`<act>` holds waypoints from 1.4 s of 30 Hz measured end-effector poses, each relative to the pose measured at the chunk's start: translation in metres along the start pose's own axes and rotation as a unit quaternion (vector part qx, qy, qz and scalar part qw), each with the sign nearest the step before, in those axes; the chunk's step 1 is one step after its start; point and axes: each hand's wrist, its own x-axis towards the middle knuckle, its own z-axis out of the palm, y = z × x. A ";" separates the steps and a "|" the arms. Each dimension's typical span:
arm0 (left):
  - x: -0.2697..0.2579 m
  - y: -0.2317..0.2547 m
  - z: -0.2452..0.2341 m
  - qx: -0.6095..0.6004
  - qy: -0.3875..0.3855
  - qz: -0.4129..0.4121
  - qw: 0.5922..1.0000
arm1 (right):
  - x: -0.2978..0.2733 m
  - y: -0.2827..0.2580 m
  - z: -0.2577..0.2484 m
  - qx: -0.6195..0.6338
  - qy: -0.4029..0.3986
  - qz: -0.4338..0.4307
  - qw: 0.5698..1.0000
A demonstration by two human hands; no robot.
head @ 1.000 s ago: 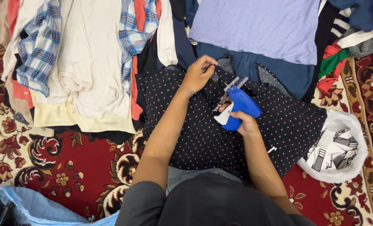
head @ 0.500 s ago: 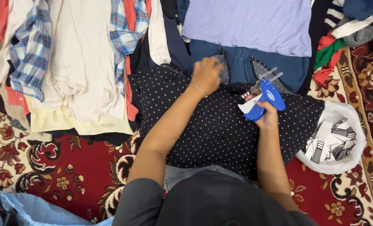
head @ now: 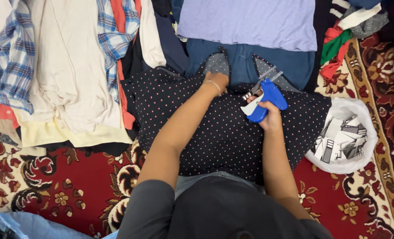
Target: Attaching tags to various items of clothing using a tagging gun while sitting on the floor.
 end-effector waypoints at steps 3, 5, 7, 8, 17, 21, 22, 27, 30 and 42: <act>-0.033 0.005 -0.050 -0.095 -0.020 -0.007 0.995 | 0.006 0.002 -0.006 -0.010 -0.001 0.003 1.000; -0.050 0.006 -0.063 -0.201 -0.009 0.013 0.980 | 0.003 0.002 -0.005 -0.017 -0.003 -0.002 1.000; -0.067 0.008 -0.075 -0.305 0.000 0.033 0.952 | 0.002 0.004 -0.005 -0.025 -0.005 -0.006 1.000; -0.074 0.009 -0.081 -0.334 0.002 0.042 0.942 | 0.003 0.005 -0.006 -0.017 -0.003 -0.012 1.000; -0.039 -0.005 -0.051 -0.437 0.088 0.016 0.895 | -0.001 0.003 -0.004 -0.003 -0.001 -0.015 1.000; -0.046 -0.001 -0.055 -0.551 0.098 0.000 0.829 | -0.004 0.002 0.000 -0.006 -0.002 -0.018 1.000; -0.045 -0.001 -0.055 -0.551 0.099 -0.001 0.829 | -0.002 0.002 -0.002 -0.006 -0.002 -0.018 1.000; -0.057 0.001 -0.062 -0.587 0.104 0.026 0.803 | -0.006 -0.003 0.006 0.002 0.007 -0.005 1.000; -0.053 -0.002 -0.056 -0.553 0.125 0.011 0.824 | -0.002 0.004 -0.004 0.002 -0.003 -0.015 1.000; -0.042 0.000 -0.049 -0.575 0.120 0.005 0.809 | -0.014 -0.005 0.014 0.001 0.000 -0.010 1.000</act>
